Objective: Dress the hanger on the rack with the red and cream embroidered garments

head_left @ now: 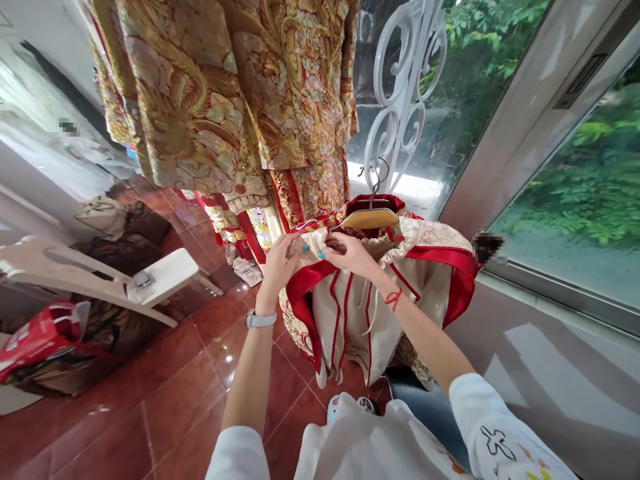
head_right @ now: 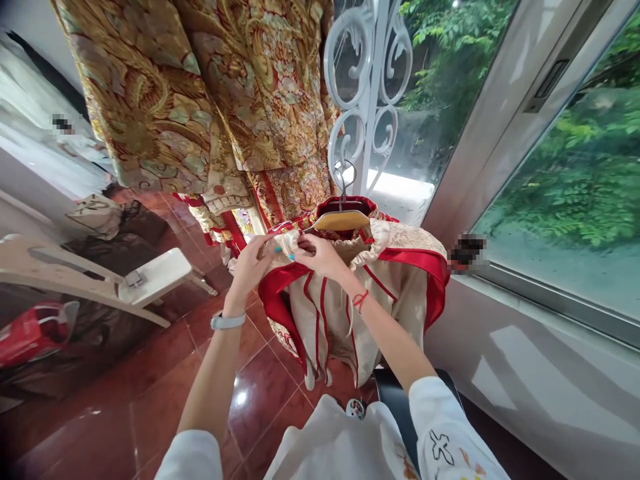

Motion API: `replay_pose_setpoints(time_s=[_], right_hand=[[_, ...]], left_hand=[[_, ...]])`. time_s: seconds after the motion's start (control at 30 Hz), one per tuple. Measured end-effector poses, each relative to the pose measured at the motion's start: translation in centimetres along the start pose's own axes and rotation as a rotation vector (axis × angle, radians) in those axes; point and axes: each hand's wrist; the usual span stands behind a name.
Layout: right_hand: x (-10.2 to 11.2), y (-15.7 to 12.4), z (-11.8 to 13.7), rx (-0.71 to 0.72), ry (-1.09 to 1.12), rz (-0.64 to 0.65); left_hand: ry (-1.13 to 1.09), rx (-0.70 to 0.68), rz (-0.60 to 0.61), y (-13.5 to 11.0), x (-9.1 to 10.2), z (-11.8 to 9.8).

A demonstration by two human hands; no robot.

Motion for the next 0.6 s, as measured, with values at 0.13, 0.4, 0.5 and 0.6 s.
replay_pose_setpoints(time_s=[0.13, 0.4, 0.5, 0.6], right_hand=[[-0.4, 0.2, 0.8, -0.151, 0.021, 0.140], [6.5, -13.6, -0.2, -0.091, 0.045, -0.445], [6.4, -14.6, -4.0, -0.256, 0.042, -0.487], [4.7, -14.0, -6.1, -0.294, 0.041, -0.341]], left_hand=[[-0.013, 0.013, 0.074, 0.8, 0.8, 0.4], [-0.136, 0.030, -0.428, -9.5, -8.1, -8.9], [-0.504, 0.316, -0.172, -11.4, -15.1, -11.4], [-0.686, 0.518, -0.140, -10.8, -18.8, -11.5]])
Point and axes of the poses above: each hand's wrist, its own y-axis towards the middle knuckle, its own x-axis out of the back of the hand, z = x × y, and after that the axes turned 13 degrees about -x, right-handed
